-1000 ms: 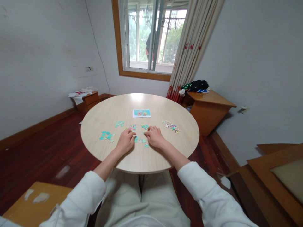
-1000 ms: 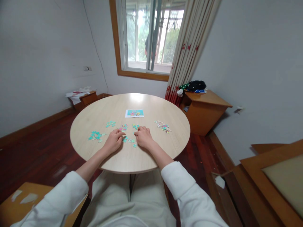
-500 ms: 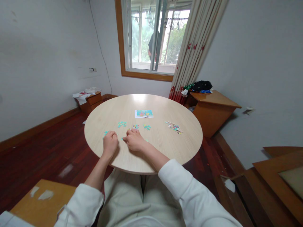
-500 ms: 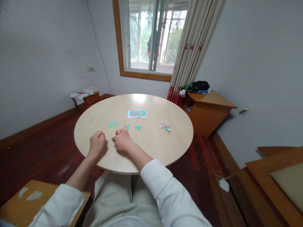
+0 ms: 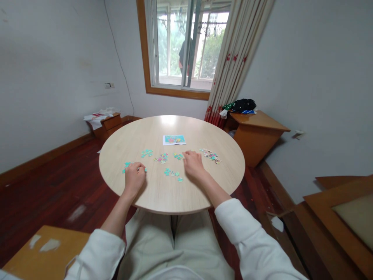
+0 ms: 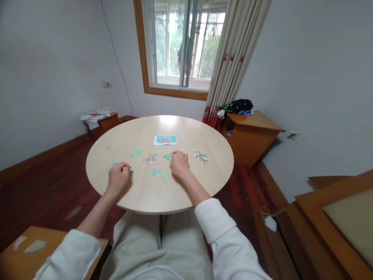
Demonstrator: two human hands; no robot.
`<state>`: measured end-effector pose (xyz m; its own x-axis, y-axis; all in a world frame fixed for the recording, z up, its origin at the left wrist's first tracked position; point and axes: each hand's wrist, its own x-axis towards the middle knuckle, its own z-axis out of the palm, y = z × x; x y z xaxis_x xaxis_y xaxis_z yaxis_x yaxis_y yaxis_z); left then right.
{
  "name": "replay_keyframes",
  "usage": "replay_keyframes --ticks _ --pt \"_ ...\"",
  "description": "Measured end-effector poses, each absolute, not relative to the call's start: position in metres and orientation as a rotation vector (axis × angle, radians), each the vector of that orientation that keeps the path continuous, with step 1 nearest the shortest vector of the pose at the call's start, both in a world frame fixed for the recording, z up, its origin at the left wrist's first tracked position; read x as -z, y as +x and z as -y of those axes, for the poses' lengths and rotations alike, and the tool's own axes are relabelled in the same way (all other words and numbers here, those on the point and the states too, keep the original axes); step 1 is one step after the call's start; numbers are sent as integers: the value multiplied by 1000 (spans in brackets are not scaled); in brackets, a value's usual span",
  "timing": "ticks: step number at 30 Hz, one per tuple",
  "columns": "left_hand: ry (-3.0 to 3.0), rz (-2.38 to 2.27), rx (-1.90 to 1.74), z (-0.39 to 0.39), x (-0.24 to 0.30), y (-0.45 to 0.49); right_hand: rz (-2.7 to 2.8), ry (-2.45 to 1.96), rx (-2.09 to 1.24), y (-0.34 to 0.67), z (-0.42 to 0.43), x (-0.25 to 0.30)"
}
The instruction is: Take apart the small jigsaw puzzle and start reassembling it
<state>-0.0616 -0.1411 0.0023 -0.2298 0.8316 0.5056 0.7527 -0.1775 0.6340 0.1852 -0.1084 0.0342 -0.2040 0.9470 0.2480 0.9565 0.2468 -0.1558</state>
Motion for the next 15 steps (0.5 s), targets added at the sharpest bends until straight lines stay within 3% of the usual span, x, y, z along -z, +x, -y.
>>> replay_keyframes --ticks 5,15 --pt "1931 -2037 -1301 140 -4 -59 1932 -2141 218 253 87 -13" --pt "2175 -2017 -1150 136 -6 -42 1896 -2025 314 279 67 7"
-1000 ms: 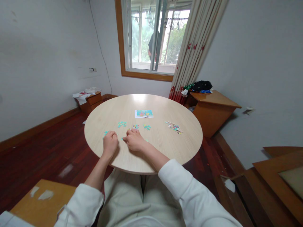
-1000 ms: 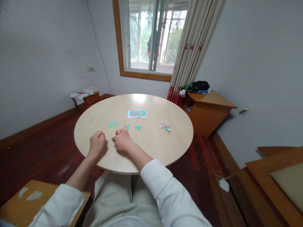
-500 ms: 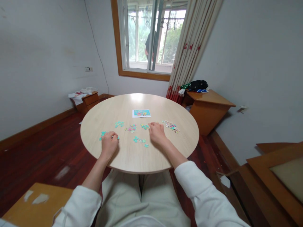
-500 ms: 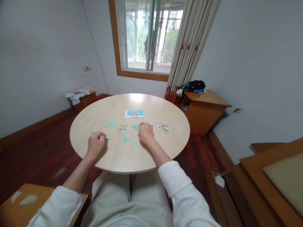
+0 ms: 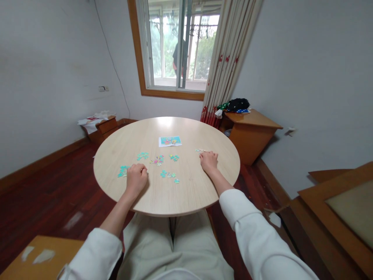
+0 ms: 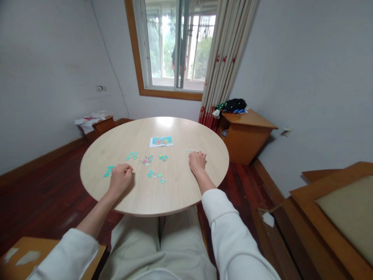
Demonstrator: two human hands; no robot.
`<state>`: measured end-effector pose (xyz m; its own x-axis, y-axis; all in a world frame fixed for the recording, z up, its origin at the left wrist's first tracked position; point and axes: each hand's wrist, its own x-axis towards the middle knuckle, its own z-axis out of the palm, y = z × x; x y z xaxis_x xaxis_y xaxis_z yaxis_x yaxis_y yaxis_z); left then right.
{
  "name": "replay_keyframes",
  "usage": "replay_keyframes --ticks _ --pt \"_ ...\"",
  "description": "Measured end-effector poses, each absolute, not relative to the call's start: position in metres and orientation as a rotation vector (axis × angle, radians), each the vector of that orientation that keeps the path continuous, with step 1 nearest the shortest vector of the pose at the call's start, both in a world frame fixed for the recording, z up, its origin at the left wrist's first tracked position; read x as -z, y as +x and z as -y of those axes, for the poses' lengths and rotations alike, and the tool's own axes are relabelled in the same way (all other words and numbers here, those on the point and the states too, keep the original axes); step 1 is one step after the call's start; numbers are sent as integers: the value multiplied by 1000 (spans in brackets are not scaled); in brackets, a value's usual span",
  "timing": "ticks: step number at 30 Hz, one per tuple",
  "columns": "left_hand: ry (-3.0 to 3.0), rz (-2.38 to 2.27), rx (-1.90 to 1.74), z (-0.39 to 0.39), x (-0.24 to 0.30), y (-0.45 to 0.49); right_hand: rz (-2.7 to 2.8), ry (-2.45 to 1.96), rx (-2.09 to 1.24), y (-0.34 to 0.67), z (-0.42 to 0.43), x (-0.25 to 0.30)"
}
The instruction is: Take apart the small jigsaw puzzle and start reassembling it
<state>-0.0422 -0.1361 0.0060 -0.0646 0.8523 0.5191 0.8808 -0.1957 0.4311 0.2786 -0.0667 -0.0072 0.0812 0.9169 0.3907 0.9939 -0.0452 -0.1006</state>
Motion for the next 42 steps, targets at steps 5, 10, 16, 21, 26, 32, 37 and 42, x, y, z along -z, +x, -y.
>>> replay_keyframes --ticks 5,10,16,21,26,32,37,42 --pt "-2258 1836 1057 130 -11 -22 1835 -1919 372 281 59 -1" --pt "-2351 1741 1088 122 -12 -2 1749 -1676 -124 260 51 -5" --pt "-2419 1722 1090 118 0 2 1801 -1403 -499 235 60 7" --pt "-2402 1724 1132 117 3 -3 1858 -1411 -340 230 67 10" --pt "-2416 1705 1195 120 1 -2 1772 -1417 -106 242 64 11" --pt "-2381 1797 1297 126 -4 -7 1681 -1606 110 269 71 11" --pt "-2321 1913 1396 128 -8 -9 2116 -1409 51 256 94 5" --pt "-2296 1996 1480 130 -8 -8 2302 -1417 -52 229 117 3"
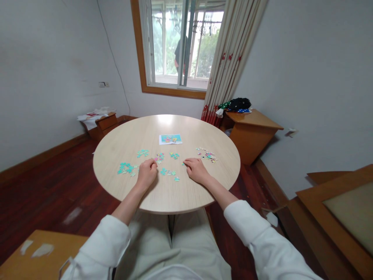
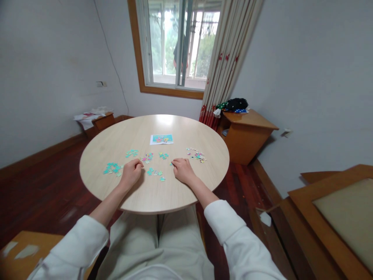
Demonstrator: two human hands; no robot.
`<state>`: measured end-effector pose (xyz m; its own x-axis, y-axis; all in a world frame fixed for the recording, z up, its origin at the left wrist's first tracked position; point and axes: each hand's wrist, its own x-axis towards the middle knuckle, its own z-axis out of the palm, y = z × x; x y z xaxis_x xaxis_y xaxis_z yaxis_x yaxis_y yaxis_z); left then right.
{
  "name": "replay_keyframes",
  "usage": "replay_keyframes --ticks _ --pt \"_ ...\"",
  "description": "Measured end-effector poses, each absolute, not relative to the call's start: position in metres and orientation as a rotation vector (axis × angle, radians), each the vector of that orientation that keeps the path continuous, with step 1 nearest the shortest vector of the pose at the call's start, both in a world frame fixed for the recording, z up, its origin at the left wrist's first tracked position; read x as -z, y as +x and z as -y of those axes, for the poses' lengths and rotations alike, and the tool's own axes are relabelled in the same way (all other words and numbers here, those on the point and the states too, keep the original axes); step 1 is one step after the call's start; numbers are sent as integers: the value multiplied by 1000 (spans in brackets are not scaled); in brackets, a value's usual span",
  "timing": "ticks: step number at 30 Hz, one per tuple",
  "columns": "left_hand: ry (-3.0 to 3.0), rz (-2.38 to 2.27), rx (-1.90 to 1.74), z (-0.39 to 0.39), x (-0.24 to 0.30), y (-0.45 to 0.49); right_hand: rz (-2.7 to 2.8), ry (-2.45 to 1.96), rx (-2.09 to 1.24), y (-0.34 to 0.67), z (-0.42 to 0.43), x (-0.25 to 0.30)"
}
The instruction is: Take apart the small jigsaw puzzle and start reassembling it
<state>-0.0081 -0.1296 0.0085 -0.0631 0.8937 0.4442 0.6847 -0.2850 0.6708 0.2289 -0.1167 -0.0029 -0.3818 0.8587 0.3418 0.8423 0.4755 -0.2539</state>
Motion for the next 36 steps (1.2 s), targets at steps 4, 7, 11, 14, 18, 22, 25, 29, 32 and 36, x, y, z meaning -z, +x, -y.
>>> replay_keyframes --ticks 4,7,11,14,18,22,25,29,32,36 --pt "1925 -1654 -1245 131 -7 -8 2365 -1357 -38 206 132 1" --pt "1936 -1642 -1236 131 -7 -8 2385 -1345 -45 195 138 -2" --pt "1965 -1626 -1202 133 -9 -6 2390 -1315 -81 193 137 -2" --pt "2007 -1627 -1157 134 -8 -5 2406 -1278 -105 195 136 0" --pt "2036 -1634 -1117 134 -7 -5 2417 -1231 -116 194 137 1" --pt "2029 -1619 -1117 134 -8 -5 2308 -1334 -37 204 130 1" --pt "2033 -1614 -1124 135 -10 -5 2121 -1616 112 224 117 0" --pt "2038 -1610 -1130 136 -11 -5 1942 -1891 225 252 101 -1" --pt "2040 -1604 -1124 136 -11 -4 1972 -1937 210 258 96 -2" --pt "2074 -1609 -1118 134 -10 -4 2122 -1826 152 245 98 -3"
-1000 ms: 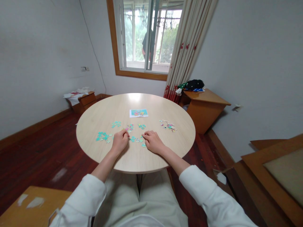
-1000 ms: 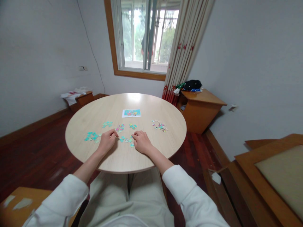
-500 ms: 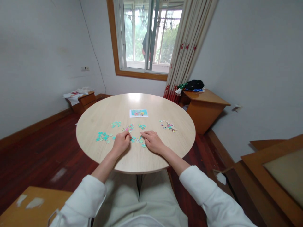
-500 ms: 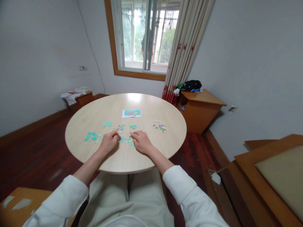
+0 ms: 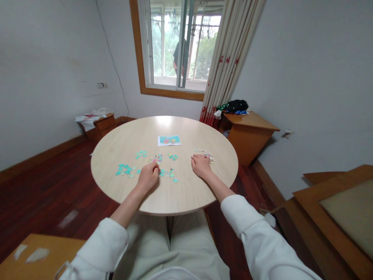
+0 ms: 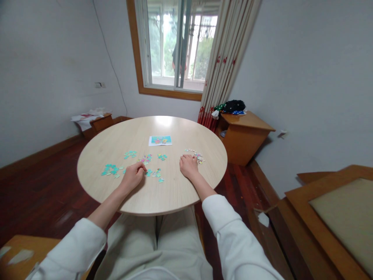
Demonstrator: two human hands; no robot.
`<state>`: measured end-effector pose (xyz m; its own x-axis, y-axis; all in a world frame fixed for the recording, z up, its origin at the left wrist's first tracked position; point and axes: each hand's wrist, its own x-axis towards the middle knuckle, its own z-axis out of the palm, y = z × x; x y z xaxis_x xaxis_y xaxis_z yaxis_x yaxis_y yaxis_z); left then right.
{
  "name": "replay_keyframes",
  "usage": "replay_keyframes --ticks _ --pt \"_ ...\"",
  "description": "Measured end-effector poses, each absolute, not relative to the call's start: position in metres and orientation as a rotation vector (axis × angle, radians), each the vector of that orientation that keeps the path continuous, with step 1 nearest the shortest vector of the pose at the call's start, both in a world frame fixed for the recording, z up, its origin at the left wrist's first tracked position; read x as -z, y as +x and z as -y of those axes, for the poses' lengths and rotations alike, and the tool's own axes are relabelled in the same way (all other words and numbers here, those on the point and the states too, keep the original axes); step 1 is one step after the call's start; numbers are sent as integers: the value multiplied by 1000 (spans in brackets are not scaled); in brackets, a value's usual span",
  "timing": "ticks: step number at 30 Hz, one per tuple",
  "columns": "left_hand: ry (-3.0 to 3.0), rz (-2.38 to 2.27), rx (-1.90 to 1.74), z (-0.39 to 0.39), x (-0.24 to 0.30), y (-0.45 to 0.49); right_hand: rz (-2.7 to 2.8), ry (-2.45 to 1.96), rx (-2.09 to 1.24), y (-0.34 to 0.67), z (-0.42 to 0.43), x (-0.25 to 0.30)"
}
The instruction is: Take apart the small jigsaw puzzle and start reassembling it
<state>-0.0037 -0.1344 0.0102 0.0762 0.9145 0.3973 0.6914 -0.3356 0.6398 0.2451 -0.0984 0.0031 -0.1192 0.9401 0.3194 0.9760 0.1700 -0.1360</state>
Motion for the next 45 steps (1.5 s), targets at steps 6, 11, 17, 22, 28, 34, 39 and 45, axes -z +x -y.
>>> replay_keyframes --ticks 6,11,17,22,28,34,39,45 --pt "2087 -1629 -1121 133 -9 -4 2292 -1494 29 217 108 -2" --pt "2022 -1634 -1207 135 -10 -4 2226 -1602 83 216 108 -1" --pt "1975 -1638 -1232 134 -9 -4 2105 -1804 39 217 80 -5" --pt "1954 -1630 -1247 133 -8 -5 2020 -1862 -238 194 42 -17" --pt "1940 -1632 -1260 132 -9 -7 2201 -1612 -433 141 26 -24" --pt "1930 -1627 -1268 133 -11 -6 2126 -1494 -441 139 32 -28" --pt "1928 -1626 -1270 132 -9 -6 1988 -1851 -164 201 33 -25" --pt "1946 -1646 -1253 132 -9 -5 2082 -2135 48 253 38 -11"
